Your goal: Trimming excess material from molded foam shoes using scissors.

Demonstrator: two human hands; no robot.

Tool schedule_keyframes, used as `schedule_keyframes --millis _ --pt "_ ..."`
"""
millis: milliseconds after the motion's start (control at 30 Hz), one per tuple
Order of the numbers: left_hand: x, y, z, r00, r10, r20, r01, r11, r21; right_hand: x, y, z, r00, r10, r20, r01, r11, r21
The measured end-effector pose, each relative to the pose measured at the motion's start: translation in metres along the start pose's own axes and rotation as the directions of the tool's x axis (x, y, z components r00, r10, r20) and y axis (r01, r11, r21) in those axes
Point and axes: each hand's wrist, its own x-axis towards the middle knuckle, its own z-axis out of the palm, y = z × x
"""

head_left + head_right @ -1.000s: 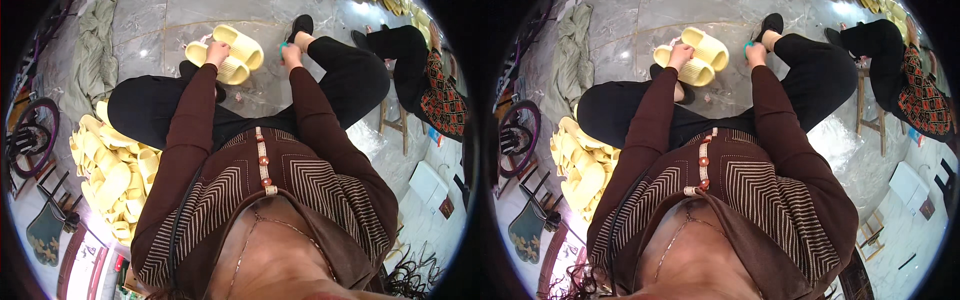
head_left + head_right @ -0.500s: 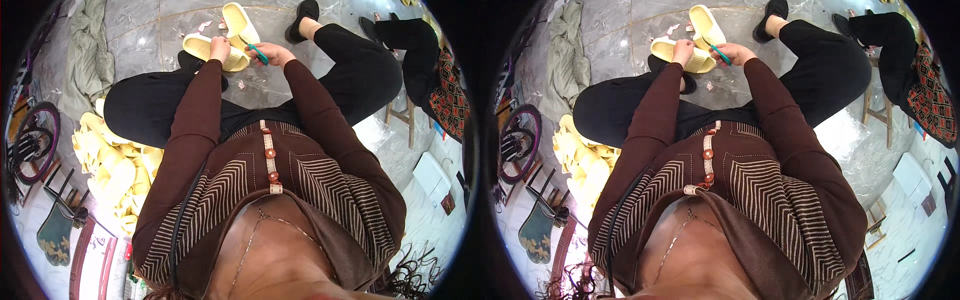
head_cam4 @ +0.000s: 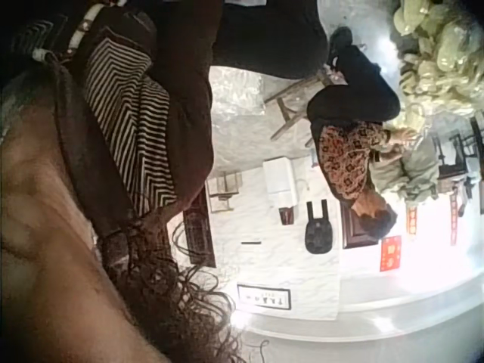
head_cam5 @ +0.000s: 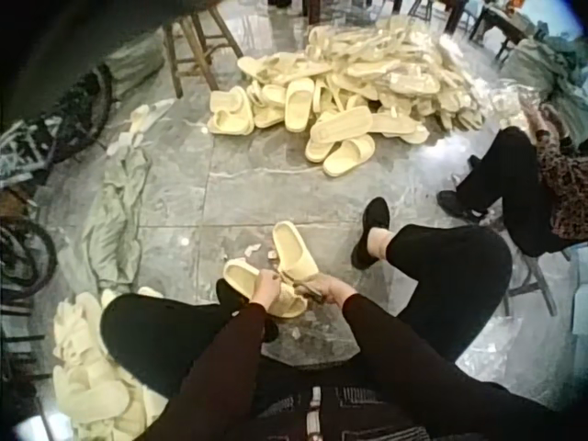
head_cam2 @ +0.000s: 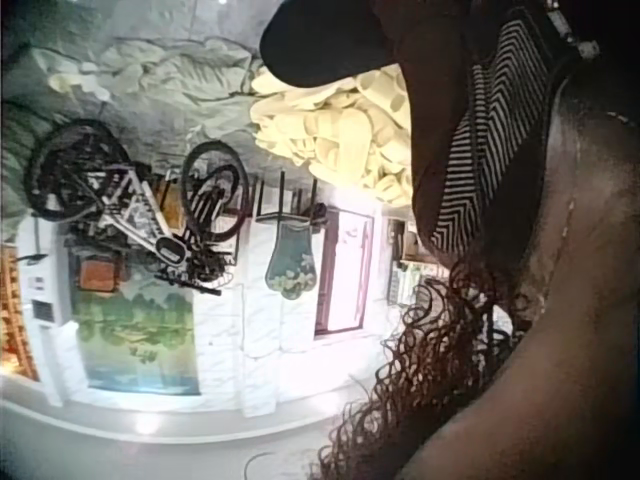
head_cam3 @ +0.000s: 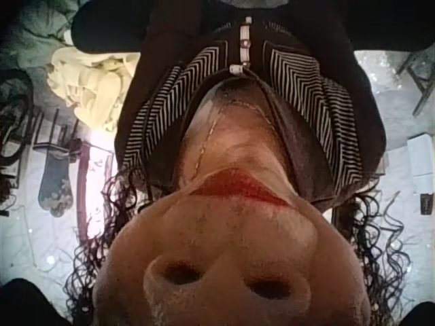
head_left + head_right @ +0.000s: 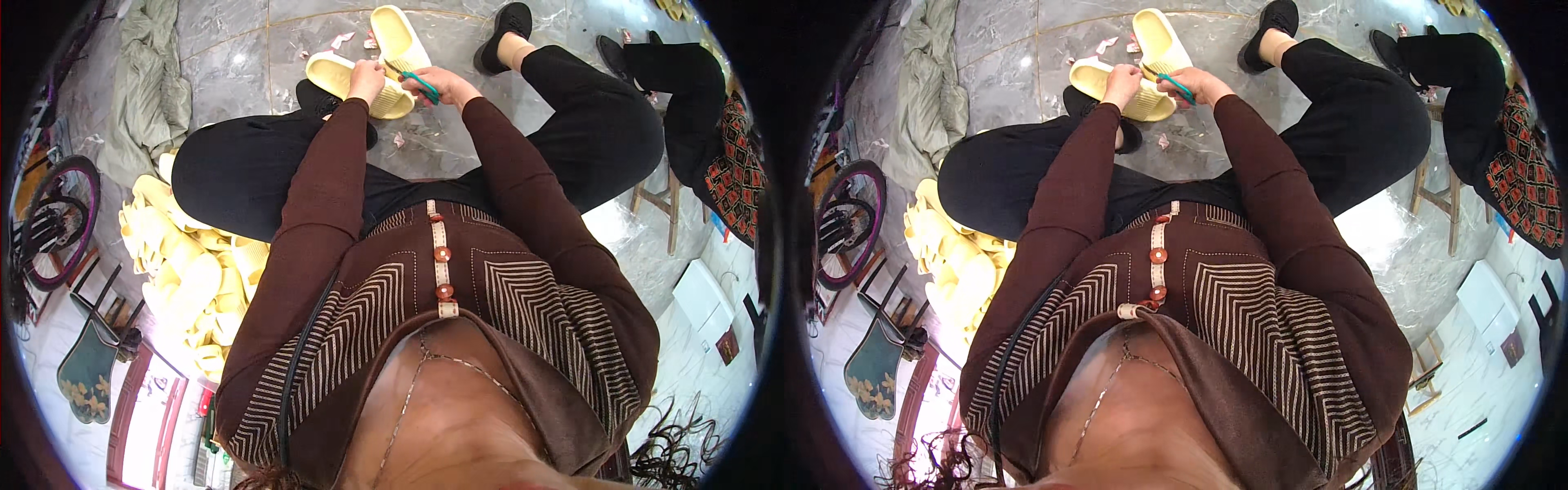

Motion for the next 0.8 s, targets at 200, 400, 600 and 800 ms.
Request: schedule_keyframes --millis 200,400,600,800 --pt "0.009 -0.009 -0.001 0.984 -0.138 -0.110 0.116 0.976 -0.186 -0.008 -0.010 -0.005 0.920 -0.209 -0.333 0.161 0.973 -0.166" --pt "0.033 0.008 -0.052 0.882 -0.440 -0.166 0.103 0.525 -0.845 -0.028 -0.032 0.008 0.862 -0.285 -0.418 0.274 0.958 -0.087" --pt "0.037 0.076 -0.099 0.934 -0.355 -0.031 -0.018 0.039 -0.999 -0.016 -0.061 -0.036 0.251 -0.730 -0.636 0.550 0.648 -0.527" --pt "0.049 -0.041 -0.088 0.598 -0.605 -0.526 -0.010 0.650 -0.760 -0.070 -0.166 -0.063 -0.187 -0.859 -0.477 0.553 0.309 -0.774"
